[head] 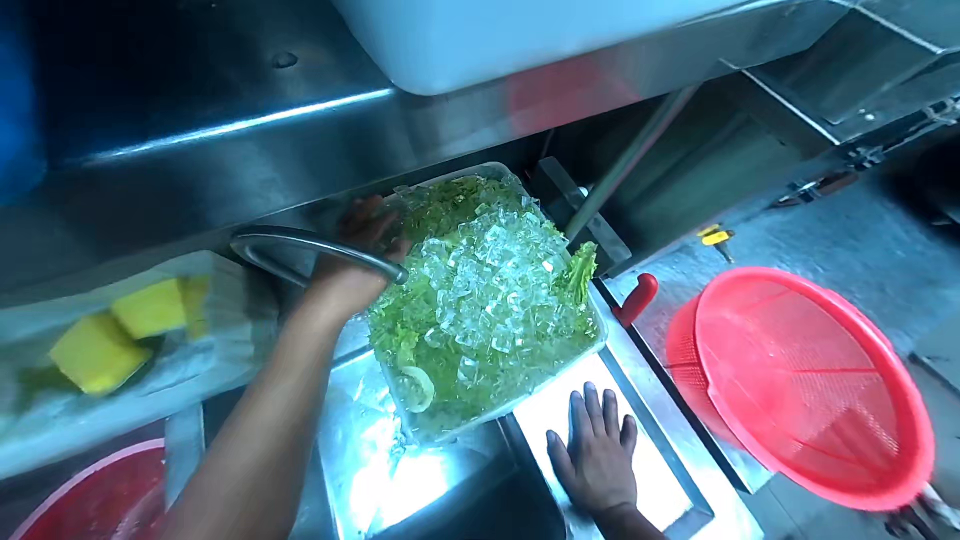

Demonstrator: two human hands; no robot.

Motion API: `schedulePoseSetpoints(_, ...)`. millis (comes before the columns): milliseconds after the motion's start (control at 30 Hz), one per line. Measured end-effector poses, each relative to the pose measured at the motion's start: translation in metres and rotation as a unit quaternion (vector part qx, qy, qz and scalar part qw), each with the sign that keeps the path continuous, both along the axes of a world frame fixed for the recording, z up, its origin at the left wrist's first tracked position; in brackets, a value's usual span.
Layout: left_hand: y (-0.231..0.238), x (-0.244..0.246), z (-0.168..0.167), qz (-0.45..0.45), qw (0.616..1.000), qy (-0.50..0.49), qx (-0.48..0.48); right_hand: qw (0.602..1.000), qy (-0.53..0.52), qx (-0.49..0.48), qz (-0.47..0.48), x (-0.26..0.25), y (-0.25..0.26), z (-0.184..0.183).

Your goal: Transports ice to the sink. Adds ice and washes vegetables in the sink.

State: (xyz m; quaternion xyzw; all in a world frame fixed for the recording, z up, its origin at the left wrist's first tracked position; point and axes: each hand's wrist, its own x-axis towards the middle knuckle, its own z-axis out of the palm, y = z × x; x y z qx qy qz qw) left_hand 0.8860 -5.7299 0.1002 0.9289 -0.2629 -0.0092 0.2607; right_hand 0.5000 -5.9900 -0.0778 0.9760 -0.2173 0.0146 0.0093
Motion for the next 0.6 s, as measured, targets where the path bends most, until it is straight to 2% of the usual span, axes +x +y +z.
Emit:
schedulePoseSetpoints(133,0.01,-0.009,-0.033,-0.042,0.999,0.02,0.012,1.0,-0.01,0.005,0.006,0.0,0.0,0.002)
schedulePoseSetpoints(267,-0.005,-0.006,-0.028,-0.03,0.986,0.019,0.163,1.0,-0.005,0.011,0.004,0.003,0.002,0.01)
schedulePoseSetpoints(333,-0.007,-0.003,-0.02,-0.03,0.98,0.047,0.189,1.0,-0.007,0.008,0.003,0.002,0.001,0.003)
schedulePoseSetpoints(400,-0.006,0.001,-0.012,-0.015,0.987,0.055,0.149,1.0,-0.007,0.001,0.002,0.004,-0.001,0.002)
schedulePoseSetpoints(500,-0.018,0.007,0.003,0.018,0.996,-0.032,0.084,1.0,0.007,0.006,-0.004,0.003,0.0,0.009)
schedulePoseSetpoints(600,-0.032,0.03,-0.007,-0.072,0.991,-0.099,0.047,1.0,0.014,0.013,-0.007,0.004,0.002,0.013)
